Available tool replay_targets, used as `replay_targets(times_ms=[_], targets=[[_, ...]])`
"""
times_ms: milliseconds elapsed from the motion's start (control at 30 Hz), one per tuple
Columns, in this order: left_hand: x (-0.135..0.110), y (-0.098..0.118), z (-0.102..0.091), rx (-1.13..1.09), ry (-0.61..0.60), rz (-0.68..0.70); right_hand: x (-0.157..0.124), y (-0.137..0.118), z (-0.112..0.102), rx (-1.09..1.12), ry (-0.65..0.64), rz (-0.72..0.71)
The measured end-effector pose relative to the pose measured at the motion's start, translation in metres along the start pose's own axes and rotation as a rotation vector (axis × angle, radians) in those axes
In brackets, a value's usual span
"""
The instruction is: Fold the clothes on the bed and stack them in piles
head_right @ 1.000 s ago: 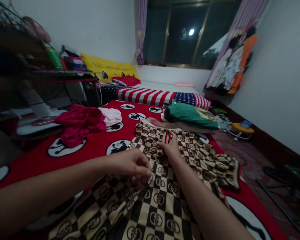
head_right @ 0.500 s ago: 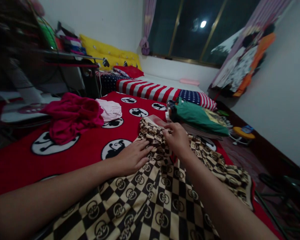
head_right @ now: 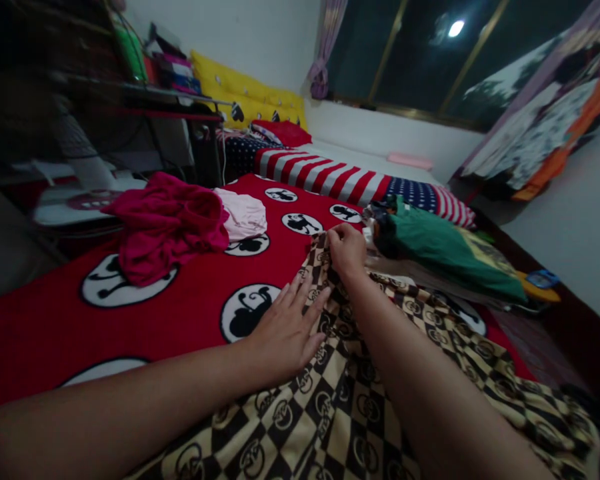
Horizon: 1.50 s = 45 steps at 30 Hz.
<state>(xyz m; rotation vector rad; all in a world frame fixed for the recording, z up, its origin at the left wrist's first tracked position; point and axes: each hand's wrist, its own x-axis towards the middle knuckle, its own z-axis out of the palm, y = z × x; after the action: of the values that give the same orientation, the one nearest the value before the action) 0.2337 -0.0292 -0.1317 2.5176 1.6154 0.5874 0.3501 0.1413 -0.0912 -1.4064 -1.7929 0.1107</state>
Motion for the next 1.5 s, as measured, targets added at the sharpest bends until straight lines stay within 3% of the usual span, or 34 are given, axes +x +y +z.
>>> replay_targets(times_ms=[200,333,400,467,600,700,800,900,1000,1133,1233,1267,1367,1500], targets=[[0.003,0.000,-0.004,0.014,-0.055,-0.066,-0.010,0.014,0.016,-0.277,-0.110,-0.055],[0.004,-0.001,-0.005,0.021,-0.067,-0.070,-0.005,0.008,0.008,-0.337,-0.287,-0.039],[0.005,-0.002,-0.006,0.017,-0.073,-0.068,-0.009,0.007,-0.006,-0.229,-0.325,-0.078],[0.005,-0.004,-0.006,0.002,-0.077,-0.057,-0.023,0.007,-0.027,-0.094,-0.261,-0.153],[0.007,-0.009,-0.007,-0.069,-0.050,-0.012,-0.075,0.009,-0.082,0.019,-0.139,-0.261],[0.009,-0.014,-0.008,-0.160,0.008,0.004,-0.116,0.012,-0.116,-0.008,-0.191,-0.318],[0.010,-0.021,-0.016,-0.279,0.116,0.031,-0.146,0.016,-0.134,0.006,-0.221,-0.336],[0.003,-0.028,-0.039,-0.360,0.199,0.030,-0.165,0.015,-0.141,0.044,-0.230,-0.346],[-0.022,-0.032,-0.076,-0.448,0.034,-0.024,-0.179,0.001,-0.144,0.105,-0.318,-0.434],[-0.078,-0.031,-0.127,-0.512,-0.420,-0.025,-0.194,-0.029,-0.143,0.111,-0.502,-0.599],[-0.118,-0.030,-0.149,-0.467,-0.768,-0.027,-0.203,-0.044,-0.137,0.073,-0.601,-0.694],[-0.129,-0.030,-0.151,-0.424,-0.811,-0.017,-0.206,-0.047,-0.134,0.067,-0.617,-0.707],[-0.152,-0.030,-0.144,-0.294,-0.792,0.050,-0.212,-0.049,-0.126,0.084,-0.613,-0.692],[-0.155,-0.023,-0.141,-0.353,-0.837,0.073,-0.213,-0.050,-0.128,0.116,-0.610,-0.640]])
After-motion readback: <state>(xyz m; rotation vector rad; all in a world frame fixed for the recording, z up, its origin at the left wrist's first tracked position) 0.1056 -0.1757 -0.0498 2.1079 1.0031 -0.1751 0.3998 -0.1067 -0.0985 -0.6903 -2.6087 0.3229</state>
